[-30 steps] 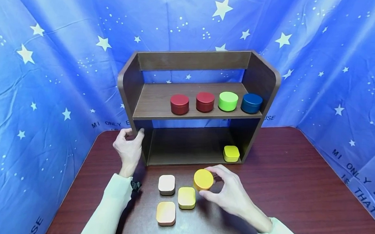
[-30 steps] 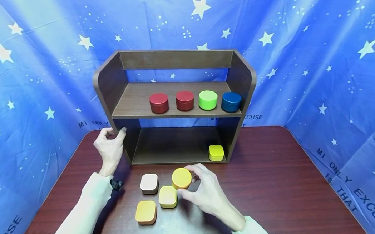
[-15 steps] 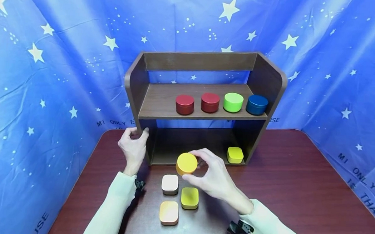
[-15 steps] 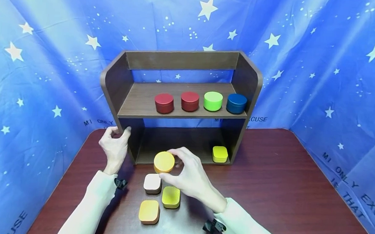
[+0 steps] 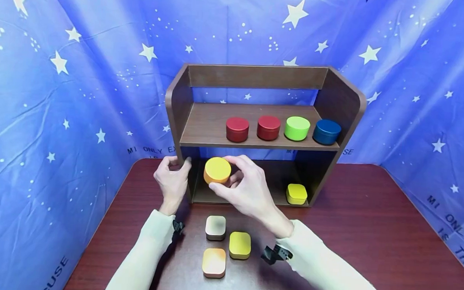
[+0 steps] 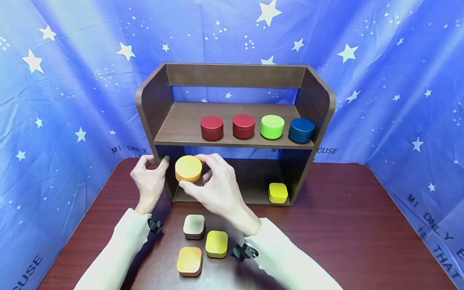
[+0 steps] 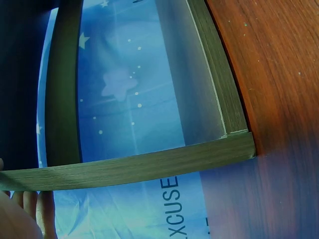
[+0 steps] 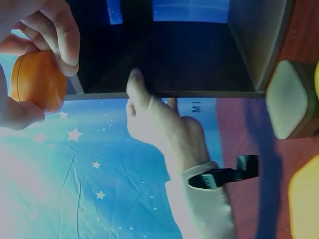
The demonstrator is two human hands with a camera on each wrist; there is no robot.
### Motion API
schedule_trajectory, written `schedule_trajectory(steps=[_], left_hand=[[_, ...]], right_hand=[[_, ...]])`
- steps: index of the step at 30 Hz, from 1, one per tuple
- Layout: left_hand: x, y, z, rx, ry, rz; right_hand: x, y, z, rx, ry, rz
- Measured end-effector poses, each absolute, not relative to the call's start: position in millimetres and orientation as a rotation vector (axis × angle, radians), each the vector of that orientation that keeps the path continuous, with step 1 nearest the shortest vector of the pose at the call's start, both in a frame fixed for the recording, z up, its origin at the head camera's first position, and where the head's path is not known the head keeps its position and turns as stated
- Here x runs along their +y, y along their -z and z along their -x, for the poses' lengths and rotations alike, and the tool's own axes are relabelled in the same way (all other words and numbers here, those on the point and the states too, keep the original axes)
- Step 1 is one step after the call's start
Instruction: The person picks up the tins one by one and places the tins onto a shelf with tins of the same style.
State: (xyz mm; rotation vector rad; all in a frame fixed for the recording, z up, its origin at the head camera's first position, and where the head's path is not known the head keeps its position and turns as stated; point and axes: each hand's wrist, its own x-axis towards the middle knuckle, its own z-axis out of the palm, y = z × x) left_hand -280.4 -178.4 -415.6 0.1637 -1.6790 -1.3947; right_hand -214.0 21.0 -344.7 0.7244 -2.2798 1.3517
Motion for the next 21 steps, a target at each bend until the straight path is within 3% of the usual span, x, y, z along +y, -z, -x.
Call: schedule_trajectory(steps=[21], left_hand=[[-193.9, 439.9, 299.5, -1.713, 1.397, -0.122]], right_hand=[[-29.0, 314.4, 252.5, -2.216, -1.24, -0.708]])
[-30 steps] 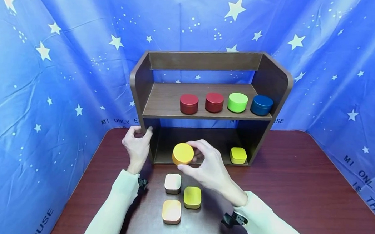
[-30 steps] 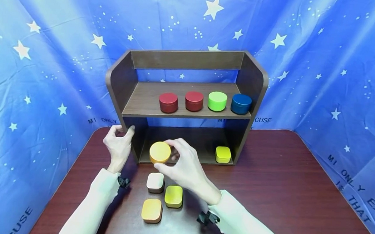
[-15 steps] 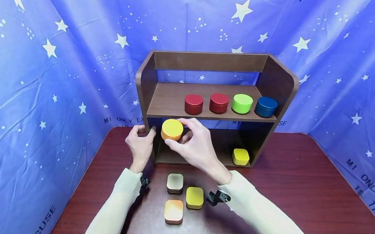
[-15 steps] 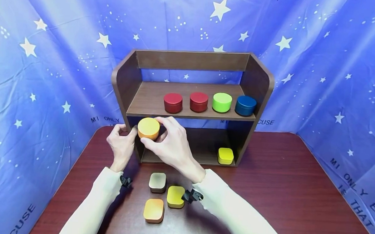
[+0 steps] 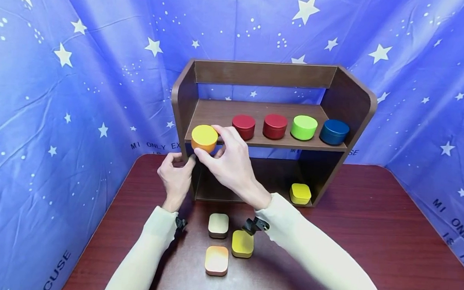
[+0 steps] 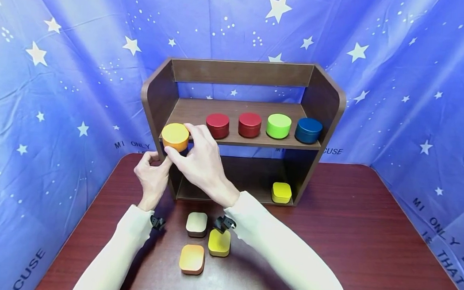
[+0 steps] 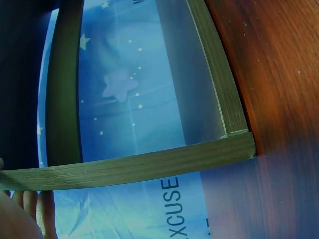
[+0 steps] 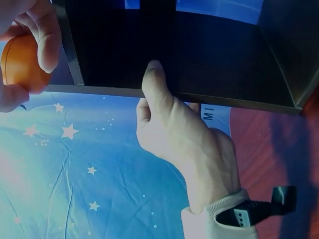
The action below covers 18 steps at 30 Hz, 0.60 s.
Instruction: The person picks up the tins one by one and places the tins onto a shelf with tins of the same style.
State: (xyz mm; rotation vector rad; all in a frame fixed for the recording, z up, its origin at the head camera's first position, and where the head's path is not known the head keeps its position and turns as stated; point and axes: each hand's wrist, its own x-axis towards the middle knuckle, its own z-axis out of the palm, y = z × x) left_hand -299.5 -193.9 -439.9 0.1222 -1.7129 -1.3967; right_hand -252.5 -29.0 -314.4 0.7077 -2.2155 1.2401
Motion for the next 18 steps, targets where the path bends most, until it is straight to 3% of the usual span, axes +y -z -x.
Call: schedule_trajectory(steps=[18], left_hand=[[-193.3, 440.1, 300.2, -1.704, 1.397, -0.121]], right_hand=[[-50.6, 307.5, 267.3, -2.274, -1.121, -0.513]])
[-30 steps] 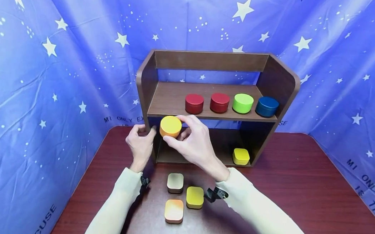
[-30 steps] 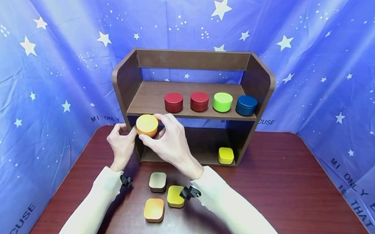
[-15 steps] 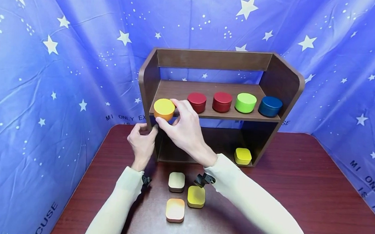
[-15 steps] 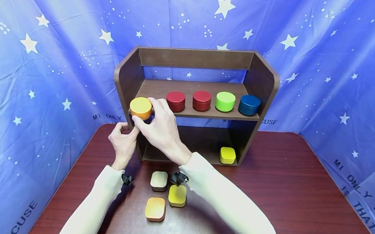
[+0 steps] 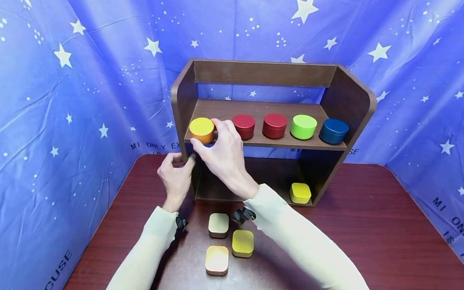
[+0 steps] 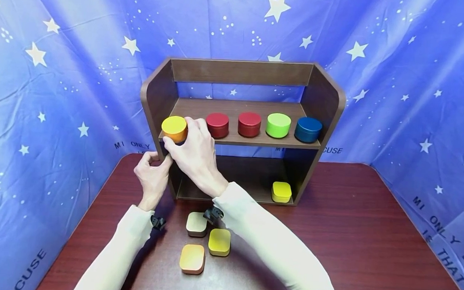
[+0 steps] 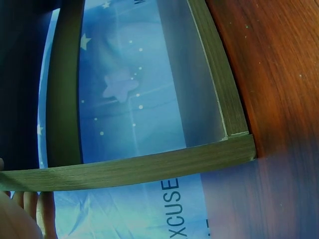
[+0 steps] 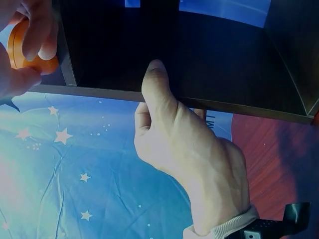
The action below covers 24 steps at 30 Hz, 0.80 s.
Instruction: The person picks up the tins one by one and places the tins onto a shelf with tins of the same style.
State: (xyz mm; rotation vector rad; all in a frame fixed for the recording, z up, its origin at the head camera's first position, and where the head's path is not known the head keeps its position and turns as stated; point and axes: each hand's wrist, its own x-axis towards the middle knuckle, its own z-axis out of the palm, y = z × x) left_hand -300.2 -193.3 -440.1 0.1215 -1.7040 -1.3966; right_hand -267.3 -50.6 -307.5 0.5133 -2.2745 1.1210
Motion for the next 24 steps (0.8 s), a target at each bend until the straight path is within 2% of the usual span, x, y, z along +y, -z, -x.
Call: schedule_trajectory(steps=[24], left_hand=[[-189.4, 437.5, 299.5, -1.682, 1.403, -0.145]], right_hand=[[-64.1, 308.1, 273.2, -2.297, -1.16, -0.336]])
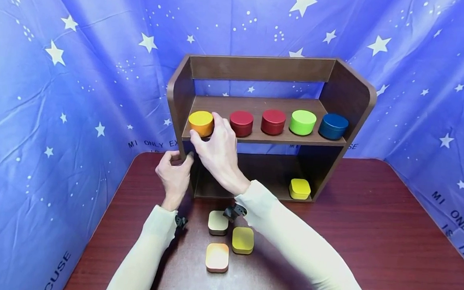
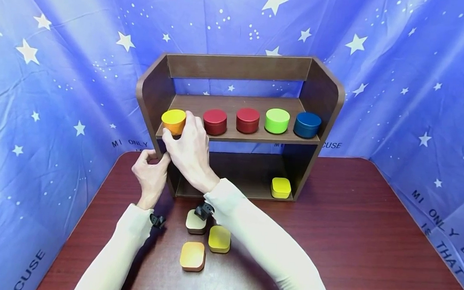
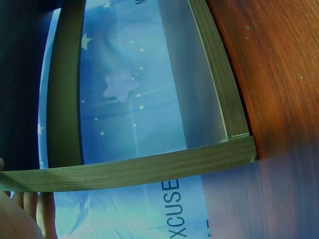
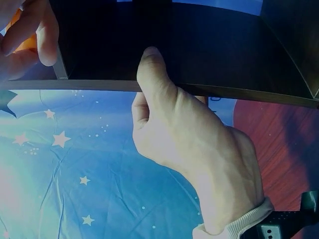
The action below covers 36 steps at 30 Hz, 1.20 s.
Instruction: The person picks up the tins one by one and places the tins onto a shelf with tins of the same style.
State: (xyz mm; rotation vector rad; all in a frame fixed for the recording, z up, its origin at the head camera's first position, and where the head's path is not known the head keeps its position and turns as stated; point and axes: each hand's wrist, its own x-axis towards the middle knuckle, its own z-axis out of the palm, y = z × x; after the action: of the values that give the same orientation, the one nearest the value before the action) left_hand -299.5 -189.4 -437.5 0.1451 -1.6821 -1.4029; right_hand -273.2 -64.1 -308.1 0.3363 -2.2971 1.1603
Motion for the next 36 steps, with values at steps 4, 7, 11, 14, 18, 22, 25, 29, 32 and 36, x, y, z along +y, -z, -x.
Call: schedule_trajectory(steps=[4, 7, 11, 14, 18, 22, 25, 29, 32, 36], left_hand=[[-191.5, 439.6, 300.4, -1.676, 1.42, -0.112], [-189.0, 437.0, 299.3, -1.68, 1.415, -0.119], [-183.3, 429.7, 296.6, -1.675, 1.404, -0.144], [-183.9, 432.4, 299.1, -1.668, 1.397, -0.149], [-187.8, 440.1, 303.2, -1.676, 1.385, -0.164], [-189.6, 440.8, 303.0, -1.683, 1.384, -0.154], [-190.1, 440.7, 303.1, -1.683, 1.398, -0.137], [-190.5, 440.8, 302.7, -1.678, 1.41, -0.144], [-190.9, 441.6, 302.4, -1.679, 1.394, -0.154], [-190.9, 442.7, 302.6, -1.685, 1.376, -0.154]], right_hand=[[-64.1, 310.6, 273.9, -2.289, -1.168, -0.328], [-64.3, 311.9, 274.8, -2.284, -1.175, -0.32], [-63.7, 312.8, 275.0, -2.281, -1.189, -0.315], [-62.0, 315.4, 273.4, -2.283, -1.201, -0.325], [-59.5, 320.2, 268.7, -2.289, -1.204, -0.345], [-58.0, 323.1, 264.0, -2.296, -1.184, -0.358], [-56.7, 324.9, 260.8, -2.297, -1.174, -0.367], [-55.3, 328.3, 256.1, -2.291, -1.168, -0.393], [-53.8, 330.9, 252.0, -2.288, -1.167, -0.407], [-51.0, 333.4, 246.9, -2.271, -1.167, -0.416]])
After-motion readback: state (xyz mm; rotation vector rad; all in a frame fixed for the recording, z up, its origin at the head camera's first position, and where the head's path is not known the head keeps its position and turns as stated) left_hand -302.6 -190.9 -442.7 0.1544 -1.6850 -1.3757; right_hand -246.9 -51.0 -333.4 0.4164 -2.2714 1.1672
